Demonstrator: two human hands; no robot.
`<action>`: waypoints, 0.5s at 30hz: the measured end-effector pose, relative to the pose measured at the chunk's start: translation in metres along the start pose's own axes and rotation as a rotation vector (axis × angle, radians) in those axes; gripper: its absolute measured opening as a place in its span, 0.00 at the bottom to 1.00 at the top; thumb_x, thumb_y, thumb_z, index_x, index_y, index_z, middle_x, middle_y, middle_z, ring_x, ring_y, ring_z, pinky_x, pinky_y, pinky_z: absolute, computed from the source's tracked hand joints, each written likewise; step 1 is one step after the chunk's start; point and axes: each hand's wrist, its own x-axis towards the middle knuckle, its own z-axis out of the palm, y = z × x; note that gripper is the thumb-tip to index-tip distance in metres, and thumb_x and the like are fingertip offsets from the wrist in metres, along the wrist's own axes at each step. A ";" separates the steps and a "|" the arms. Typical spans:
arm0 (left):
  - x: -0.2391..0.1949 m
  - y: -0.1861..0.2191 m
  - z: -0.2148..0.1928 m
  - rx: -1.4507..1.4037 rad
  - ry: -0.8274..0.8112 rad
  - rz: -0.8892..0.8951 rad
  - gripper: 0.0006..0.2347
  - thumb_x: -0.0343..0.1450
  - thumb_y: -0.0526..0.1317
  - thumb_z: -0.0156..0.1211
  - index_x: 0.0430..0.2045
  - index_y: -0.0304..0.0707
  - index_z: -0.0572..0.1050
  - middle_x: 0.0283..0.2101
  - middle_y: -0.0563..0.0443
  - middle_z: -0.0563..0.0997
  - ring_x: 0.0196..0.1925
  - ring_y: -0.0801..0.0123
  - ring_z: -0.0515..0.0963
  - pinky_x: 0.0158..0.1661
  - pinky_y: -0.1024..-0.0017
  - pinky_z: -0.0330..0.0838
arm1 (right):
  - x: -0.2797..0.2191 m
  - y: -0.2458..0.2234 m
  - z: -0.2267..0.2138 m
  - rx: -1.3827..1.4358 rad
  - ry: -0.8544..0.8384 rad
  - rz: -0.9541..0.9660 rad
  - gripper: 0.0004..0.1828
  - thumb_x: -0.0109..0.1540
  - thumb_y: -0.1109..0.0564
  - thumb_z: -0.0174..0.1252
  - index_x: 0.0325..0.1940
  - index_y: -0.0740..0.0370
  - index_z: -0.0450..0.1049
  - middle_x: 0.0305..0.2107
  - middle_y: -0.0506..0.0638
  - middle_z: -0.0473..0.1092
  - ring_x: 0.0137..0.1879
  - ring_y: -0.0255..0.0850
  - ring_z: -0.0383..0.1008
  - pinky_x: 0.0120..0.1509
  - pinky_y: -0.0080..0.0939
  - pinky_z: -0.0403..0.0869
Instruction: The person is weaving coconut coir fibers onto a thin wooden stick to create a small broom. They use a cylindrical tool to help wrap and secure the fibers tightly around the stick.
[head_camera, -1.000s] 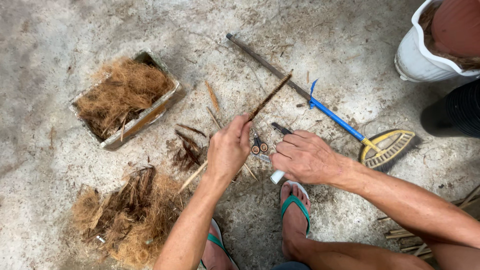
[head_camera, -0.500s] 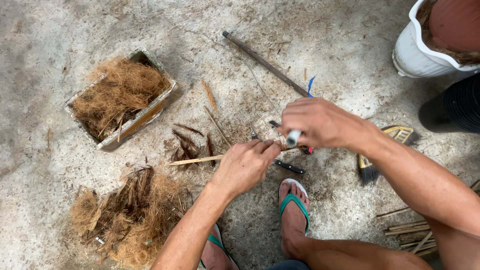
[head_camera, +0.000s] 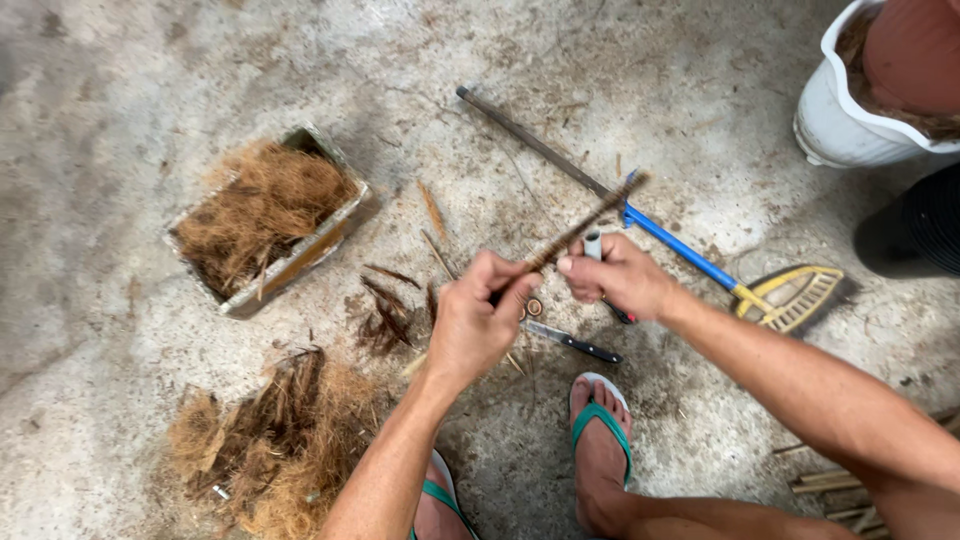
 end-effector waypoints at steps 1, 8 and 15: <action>0.003 -0.002 -0.004 -0.068 0.054 -0.005 0.04 0.74 0.35 0.61 0.32 0.36 0.73 0.30 0.49 0.86 0.19 0.83 0.77 0.15 0.79 0.67 | -0.003 0.002 0.009 -0.034 0.013 -0.048 0.18 0.66 0.52 0.58 0.23 0.55 0.63 0.16 0.40 0.59 0.23 0.30 0.57 0.28 0.34 0.60; 0.016 -0.016 -0.020 -0.391 0.220 -0.069 0.05 0.74 0.34 0.63 0.31 0.34 0.73 0.28 0.52 0.85 0.20 0.86 0.66 0.20 0.81 0.55 | -0.008 -0.012 0.052 -0.878 0.036 -0.516 0.18 0.64 0.54 0.62 0.22 0.54 0.65 0.17 0.42 0.65 0.21 0.31 0.63 0.22 0.37 0.64; 0.016 -0.024 -0.016 0.066 0.171 -0.071 0.07 0.75 0.32 0.57 0.26 0.37 0.74 0.21 0.50 0.81 0.12 0.80 0.70 0.08 0.73 0.62 | -0.020 -0.038 0.077 -1.489 -0.145 -0.753 0.13 0.48 0.55 0.66 0.21 0.58 0.66 0.12 0.48 0.66 0.16 0.44 0.68 0.21 0.49 0.68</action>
